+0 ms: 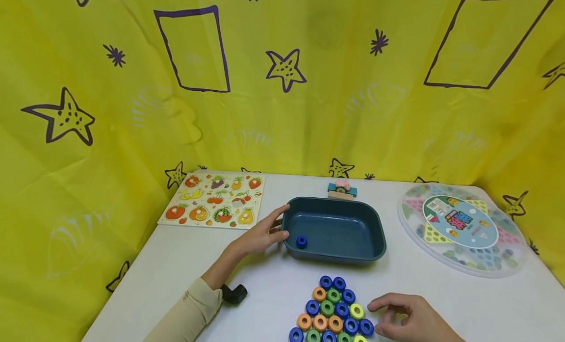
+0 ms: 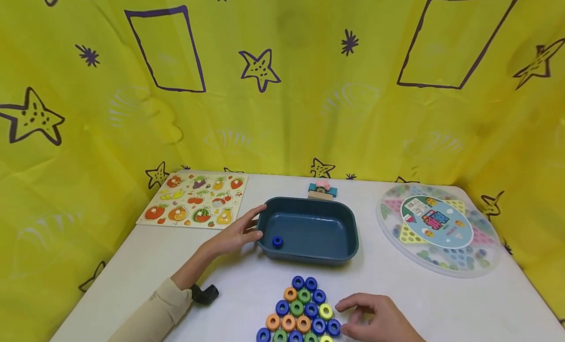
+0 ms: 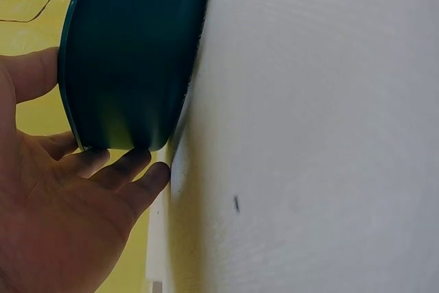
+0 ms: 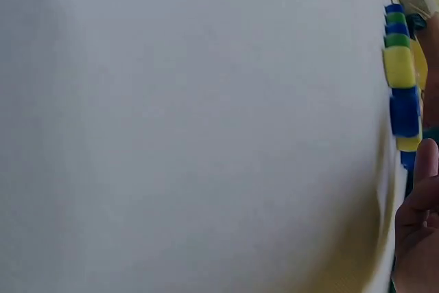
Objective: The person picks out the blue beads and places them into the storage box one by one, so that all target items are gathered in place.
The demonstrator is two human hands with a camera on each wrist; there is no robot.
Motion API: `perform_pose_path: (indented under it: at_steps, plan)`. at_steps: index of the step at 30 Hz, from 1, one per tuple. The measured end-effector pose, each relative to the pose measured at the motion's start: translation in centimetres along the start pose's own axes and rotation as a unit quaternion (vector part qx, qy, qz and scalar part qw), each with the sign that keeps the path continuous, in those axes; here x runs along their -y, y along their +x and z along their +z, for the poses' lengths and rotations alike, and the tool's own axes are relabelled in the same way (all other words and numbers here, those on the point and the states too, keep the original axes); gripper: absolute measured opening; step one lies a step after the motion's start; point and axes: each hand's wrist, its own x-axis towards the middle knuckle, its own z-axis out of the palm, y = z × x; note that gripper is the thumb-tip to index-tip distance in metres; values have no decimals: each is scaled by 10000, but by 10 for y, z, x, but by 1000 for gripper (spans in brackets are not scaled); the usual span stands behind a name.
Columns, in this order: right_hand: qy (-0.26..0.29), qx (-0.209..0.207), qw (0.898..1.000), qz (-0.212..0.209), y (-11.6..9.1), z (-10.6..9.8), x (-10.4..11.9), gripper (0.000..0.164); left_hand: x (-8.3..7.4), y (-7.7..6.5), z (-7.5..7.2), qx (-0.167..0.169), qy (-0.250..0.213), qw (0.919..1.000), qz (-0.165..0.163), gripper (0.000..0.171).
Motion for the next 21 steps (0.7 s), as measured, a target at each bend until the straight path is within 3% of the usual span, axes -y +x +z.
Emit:
perform_pose_path:
  at_steps: [8,21]
  plan:
    - [126,206,9997,-77,0,10,-11,27,7,1,2,-120,9,9999,3,69]
    - [-439,-27,9986,-278,1,11,-8,27,6,1,1,-61,-78,10000,11,68]
